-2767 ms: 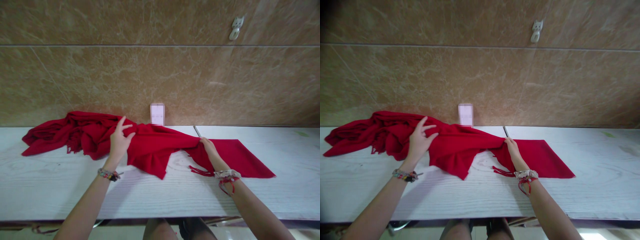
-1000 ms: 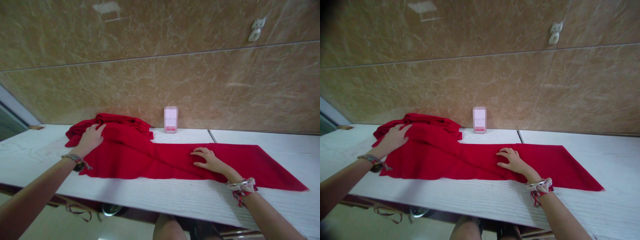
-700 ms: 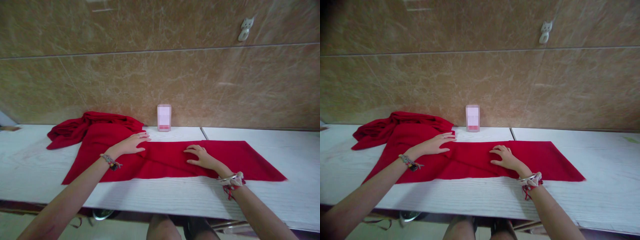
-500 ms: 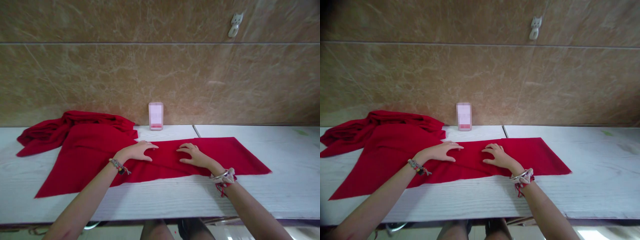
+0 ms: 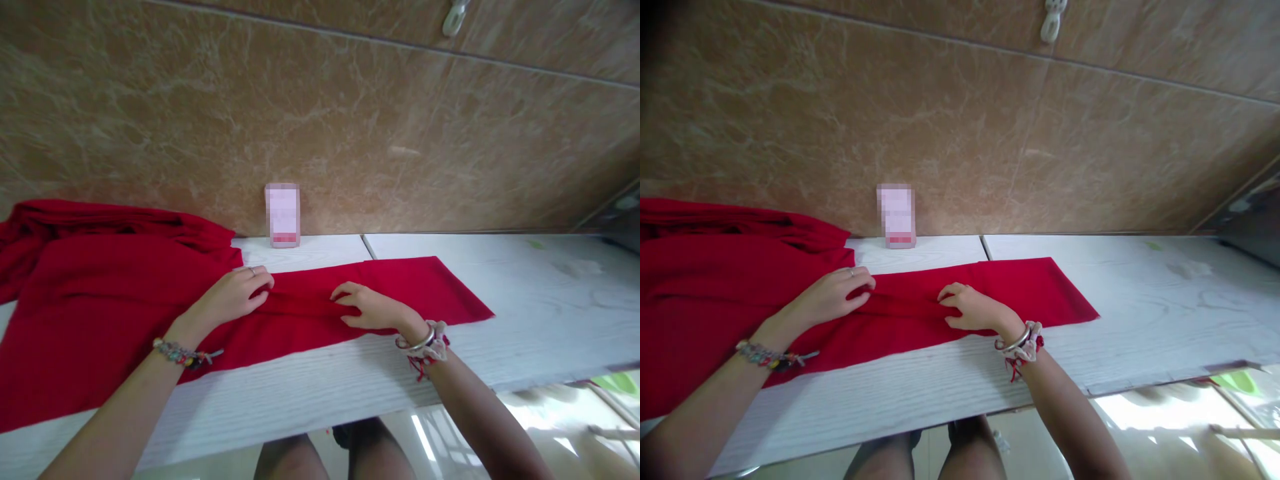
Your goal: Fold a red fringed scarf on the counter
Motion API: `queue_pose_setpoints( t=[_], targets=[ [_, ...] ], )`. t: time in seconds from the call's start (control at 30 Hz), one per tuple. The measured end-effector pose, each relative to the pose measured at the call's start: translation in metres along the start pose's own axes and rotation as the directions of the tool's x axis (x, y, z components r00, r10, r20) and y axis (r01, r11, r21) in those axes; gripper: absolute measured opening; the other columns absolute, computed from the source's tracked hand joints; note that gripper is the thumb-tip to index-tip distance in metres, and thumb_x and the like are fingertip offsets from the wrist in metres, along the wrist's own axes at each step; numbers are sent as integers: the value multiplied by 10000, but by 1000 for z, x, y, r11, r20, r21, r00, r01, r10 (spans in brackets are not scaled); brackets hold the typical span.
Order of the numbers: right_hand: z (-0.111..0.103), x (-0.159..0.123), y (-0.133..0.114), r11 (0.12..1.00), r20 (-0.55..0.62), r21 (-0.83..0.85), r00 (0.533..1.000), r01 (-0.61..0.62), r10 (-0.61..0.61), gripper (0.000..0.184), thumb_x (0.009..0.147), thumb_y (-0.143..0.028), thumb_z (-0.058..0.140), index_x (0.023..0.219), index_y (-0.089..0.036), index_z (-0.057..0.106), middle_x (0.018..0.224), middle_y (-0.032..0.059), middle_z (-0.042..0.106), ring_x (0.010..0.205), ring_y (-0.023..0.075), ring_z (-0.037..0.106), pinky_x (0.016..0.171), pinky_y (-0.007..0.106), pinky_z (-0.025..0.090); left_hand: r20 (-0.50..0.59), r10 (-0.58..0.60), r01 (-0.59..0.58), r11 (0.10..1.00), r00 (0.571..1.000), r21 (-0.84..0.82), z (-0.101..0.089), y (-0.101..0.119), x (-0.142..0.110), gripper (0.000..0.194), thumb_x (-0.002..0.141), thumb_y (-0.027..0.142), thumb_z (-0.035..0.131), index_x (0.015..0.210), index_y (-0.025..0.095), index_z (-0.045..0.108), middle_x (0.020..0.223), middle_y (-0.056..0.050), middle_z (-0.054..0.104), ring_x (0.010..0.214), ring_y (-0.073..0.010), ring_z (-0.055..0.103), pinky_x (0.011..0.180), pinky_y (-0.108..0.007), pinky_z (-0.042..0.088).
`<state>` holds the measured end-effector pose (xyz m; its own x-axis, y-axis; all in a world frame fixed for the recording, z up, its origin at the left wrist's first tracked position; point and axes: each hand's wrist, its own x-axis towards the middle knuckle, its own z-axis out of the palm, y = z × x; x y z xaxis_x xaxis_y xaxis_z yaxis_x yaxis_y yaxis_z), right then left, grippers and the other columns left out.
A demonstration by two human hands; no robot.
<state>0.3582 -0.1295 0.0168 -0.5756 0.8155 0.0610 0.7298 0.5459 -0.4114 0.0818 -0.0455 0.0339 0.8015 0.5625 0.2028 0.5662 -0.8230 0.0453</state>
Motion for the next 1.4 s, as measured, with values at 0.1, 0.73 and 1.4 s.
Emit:
queue_pose_setpoints(
  t=[0.1, 0.73, 1.4],
  targets=[
    [-1, 1, 3, 1000, -102, -8, 995, 6, -7, 159, 758, -117, 531, 845, -169, 654, 885, 57, 623, 826, 164, 573, 785, 299, 466, 68, -10, 10, 1000, 998, -1, 1, 3, -1, 187, 790, 214, 440, 916, 204, 578, 834, -17, 627, 749, -149, 567, 705, -249, 424],
    [-10, -4, -1, 985, 206, 158, 974, 66, -98, 135, 715, -236, 665, 844, -203, 688, 883, 14, 607, 824, 135, 570, 805, 259, 441, 485, 49, -26, 998, 873, -54, -15, 48, -11, 236, 613, 36, 473, 748, 216, 541, 700, 13, 580, 626, -155, 533, 537, -244, 360],
    [-6, -1, 8, 968, 184, 242, 977, 63, -110, 69, 742, -205, 631, 758, -152, 672, 787, 20, 602, 755, 130, 556, 751, 243, 434, 587, 152, 3, 967, 795, -255, -13, 52, -14, 193, 614, 92, 482, 737, 213, 568, 656, 38, 552, 609, -114, 480, 531, -201, 336]
  ],
)
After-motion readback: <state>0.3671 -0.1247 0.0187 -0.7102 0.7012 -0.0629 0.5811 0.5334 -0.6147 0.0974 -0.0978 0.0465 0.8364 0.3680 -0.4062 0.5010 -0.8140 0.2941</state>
